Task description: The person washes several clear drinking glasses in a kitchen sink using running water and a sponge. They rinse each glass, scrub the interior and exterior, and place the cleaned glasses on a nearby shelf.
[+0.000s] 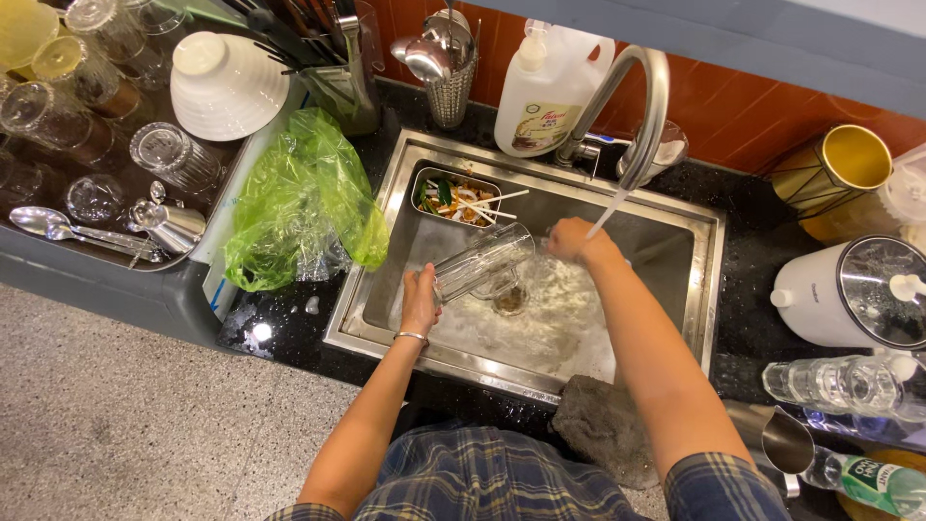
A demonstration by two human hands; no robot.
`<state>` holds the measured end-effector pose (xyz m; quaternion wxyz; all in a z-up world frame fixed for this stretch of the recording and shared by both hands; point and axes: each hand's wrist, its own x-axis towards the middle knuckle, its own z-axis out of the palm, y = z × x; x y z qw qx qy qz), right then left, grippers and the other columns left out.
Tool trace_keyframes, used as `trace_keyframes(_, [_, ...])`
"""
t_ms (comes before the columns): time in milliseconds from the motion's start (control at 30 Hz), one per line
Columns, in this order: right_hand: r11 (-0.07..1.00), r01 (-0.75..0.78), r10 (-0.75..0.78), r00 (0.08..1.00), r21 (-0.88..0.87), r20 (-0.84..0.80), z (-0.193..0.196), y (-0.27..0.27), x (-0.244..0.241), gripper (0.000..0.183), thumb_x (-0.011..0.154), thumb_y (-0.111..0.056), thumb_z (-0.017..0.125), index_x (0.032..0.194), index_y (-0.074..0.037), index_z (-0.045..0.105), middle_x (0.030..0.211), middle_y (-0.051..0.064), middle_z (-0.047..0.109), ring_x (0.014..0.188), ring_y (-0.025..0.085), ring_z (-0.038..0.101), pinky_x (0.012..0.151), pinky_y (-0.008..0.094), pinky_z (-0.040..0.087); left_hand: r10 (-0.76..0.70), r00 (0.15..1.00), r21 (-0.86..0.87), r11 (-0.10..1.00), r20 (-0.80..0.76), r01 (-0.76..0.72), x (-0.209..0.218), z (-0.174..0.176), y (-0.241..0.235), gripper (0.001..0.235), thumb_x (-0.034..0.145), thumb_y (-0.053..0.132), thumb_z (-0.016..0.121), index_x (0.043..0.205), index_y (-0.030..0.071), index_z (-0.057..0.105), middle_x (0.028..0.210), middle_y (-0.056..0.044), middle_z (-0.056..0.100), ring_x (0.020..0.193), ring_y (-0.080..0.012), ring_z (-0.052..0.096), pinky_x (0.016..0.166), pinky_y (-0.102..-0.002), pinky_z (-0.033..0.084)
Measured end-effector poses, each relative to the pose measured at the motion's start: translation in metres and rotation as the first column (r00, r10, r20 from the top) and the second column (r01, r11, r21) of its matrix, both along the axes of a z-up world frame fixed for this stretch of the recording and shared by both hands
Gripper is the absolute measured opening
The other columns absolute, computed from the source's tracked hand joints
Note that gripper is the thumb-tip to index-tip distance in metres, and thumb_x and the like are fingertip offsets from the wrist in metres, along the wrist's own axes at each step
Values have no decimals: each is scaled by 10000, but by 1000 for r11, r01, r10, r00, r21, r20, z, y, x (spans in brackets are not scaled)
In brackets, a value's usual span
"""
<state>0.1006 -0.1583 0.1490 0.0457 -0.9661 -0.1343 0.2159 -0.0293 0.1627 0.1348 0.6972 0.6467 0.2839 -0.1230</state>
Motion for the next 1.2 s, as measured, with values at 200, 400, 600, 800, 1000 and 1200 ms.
trace_keyframes(200, [637,487,-413,870,597,-269,-33,3,-19,523,982,-516,521,1048,-45,737,966,161,800,873,286,795,773,431,607,-11,999,-161,987,-33,6,3,-27,-2,521,935,610,519,1027,100,471,796,-86,534,478,-166,493,359,-276,296])
trace_keyframes(400, [-520,812,34,329,265,-944,-56,22,-85,566,962,-603,452,921,-60,606,815,98,643,855,338,704,895,503,525,-98,979,-519,855,-180,-10,17,-60,-20,593,910,703,464,1040,134,564,847,-53,561,513,-166,500,370,-255,240])
trace_keyframes(600, [-811,511,108,611,286,-784,-35,13,-138,360,1050,-394,534,848,-97,514,766,68,582,766,268,599,903,455,510,-281,932,-676,734,-228,55,24,-102,-61,677,919,727,459,1109,84,556,874,-69,567,558,-169,485,407,-259,254])
trace_keyframes(800, [-742,321,-319,604,589,-731,-14,-12,-139,320,1031,-267,583,757,-148,469,616,-22,399,526,143,423,620,369,492,-580,773,-494,766,-257,410,59,-123,-136,723,851,747,409,1336,213,458,1228,-79,622,797,-277,630,597,-337,452])
trace_keyframes(1000, [78,305,-850,517,949,-96,-10,-27,-154,445,1022,-213,611,600,-116,513,537,-50,433,510,71,374,450,296,300,-831,555,-174,543,25,821,79,-120,-217,969,873,865,254,1467,158,547,1503,-35,564,1229,-289,562,873,-395,452])
trace_keyframes(1200, [-468,296,-586,601,833,-543,-20,-49,-175,428,1000,-221,597,612,-136,439,547,-66,373,460,70,328,434,286,244,-627,665,-575,390,406,719,121,-75,-280,923,1080,805,216,1106,7,678,1135,-195,691,917,-277,671,887,-432,553])
